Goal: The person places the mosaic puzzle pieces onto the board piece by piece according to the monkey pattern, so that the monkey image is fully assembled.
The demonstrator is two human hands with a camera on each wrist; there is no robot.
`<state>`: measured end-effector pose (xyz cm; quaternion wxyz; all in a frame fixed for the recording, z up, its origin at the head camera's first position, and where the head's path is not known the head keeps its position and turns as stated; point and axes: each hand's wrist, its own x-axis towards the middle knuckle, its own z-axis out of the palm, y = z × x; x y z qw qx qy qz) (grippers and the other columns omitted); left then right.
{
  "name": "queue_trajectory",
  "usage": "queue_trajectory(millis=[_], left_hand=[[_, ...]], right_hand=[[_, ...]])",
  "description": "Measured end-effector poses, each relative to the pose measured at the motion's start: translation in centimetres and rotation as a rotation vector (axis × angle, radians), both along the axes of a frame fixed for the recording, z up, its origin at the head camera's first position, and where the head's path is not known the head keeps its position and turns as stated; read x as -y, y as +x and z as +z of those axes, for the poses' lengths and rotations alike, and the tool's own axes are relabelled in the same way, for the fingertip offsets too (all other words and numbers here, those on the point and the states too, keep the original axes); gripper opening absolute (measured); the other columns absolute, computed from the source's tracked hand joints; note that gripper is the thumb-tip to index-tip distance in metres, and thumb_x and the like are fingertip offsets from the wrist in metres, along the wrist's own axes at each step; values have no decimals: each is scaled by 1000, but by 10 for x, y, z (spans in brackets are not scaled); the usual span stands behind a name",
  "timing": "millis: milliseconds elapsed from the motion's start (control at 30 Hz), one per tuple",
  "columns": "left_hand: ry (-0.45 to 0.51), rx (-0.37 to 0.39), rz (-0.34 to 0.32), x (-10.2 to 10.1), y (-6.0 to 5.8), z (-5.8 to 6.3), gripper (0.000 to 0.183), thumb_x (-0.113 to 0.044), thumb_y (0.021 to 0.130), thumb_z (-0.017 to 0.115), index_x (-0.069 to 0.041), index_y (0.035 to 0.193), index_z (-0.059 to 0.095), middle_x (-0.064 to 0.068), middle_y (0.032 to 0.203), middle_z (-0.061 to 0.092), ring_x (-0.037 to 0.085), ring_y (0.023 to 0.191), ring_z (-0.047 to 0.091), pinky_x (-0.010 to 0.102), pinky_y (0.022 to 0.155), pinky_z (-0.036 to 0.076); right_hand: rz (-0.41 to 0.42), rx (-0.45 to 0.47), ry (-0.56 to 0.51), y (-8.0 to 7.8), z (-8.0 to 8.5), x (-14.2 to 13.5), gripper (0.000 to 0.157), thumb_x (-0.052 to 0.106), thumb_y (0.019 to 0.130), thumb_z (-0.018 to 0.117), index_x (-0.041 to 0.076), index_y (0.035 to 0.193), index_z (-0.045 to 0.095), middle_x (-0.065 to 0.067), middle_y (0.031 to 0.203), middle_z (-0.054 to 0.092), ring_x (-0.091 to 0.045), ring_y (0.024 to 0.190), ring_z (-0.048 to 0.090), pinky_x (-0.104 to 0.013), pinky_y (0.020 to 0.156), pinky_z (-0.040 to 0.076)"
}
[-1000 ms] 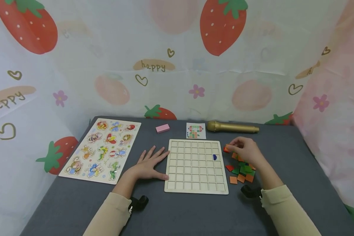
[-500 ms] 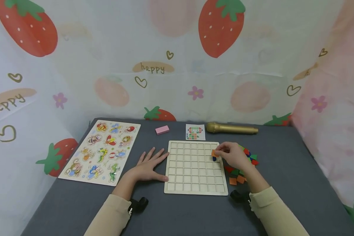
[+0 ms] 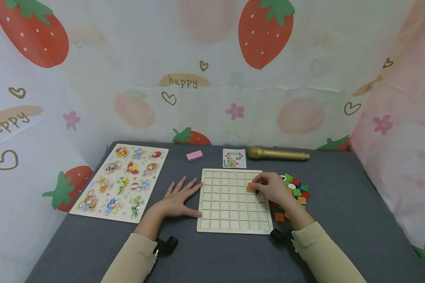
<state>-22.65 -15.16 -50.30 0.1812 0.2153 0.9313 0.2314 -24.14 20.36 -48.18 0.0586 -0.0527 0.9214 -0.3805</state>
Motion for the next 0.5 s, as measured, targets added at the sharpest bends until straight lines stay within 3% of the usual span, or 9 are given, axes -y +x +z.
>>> queue_trajectory(millis=[500], left_hand=[[3, -9, 0, 0, 0, -1, 104, -69, 77, 74, -37, 162, 22, -4, 171, 11, 31, 158, -9, 60, 123, -9]], right_hand=[[21, -5, 41, -2, -5, 3, 11, 25, 93, 75, 15, 95, 79, 0, 89, 73, -16, 77, 60, -32, 68, 50]])
